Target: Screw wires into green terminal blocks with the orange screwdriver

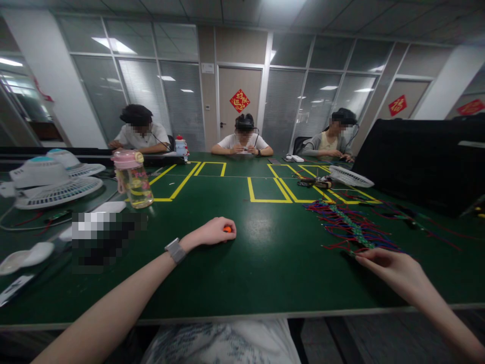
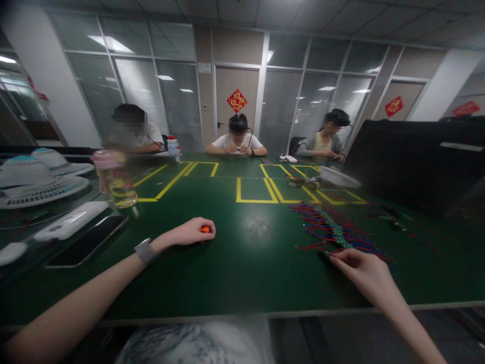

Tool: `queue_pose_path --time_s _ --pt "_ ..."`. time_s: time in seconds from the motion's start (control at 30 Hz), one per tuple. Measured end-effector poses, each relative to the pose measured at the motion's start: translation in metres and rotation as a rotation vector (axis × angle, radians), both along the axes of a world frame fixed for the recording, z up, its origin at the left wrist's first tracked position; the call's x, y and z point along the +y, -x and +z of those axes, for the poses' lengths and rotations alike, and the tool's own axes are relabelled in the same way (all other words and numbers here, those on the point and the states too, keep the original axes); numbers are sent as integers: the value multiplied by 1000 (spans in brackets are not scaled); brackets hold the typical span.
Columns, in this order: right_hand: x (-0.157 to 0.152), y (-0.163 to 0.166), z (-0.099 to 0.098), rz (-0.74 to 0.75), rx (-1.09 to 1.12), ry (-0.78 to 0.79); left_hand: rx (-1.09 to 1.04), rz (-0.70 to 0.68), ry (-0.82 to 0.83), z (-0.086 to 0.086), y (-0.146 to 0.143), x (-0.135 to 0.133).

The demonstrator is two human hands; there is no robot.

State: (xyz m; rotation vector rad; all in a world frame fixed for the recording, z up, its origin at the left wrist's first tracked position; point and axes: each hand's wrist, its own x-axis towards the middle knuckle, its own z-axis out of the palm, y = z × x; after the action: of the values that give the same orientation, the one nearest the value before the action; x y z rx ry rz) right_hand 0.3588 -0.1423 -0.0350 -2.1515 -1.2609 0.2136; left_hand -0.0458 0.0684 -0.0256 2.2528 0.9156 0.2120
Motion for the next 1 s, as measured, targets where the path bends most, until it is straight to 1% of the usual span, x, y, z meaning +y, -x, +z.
queue_pose_path --time_s 0.13,0.2,0.43,0.67,0.9,1.0 --pt "0 1 4 -27 25 -2 2 -3 7 0 1 1" --pt "0 0 4 -17 18 2 7 -2 7 0 0 0" --pt "2 -6 -3 50 -70 28 2 -10 -6 -1 1 1" --pt "3 -3 -7 59 -80 40 4 -2 -17 -2 1 2" --pt "3 5 -6 78 -142 -31 15 1 -37 2 -1 -2" --pt "3 7 -6 46 -154 -58 21 1 -29 2 0 -1"
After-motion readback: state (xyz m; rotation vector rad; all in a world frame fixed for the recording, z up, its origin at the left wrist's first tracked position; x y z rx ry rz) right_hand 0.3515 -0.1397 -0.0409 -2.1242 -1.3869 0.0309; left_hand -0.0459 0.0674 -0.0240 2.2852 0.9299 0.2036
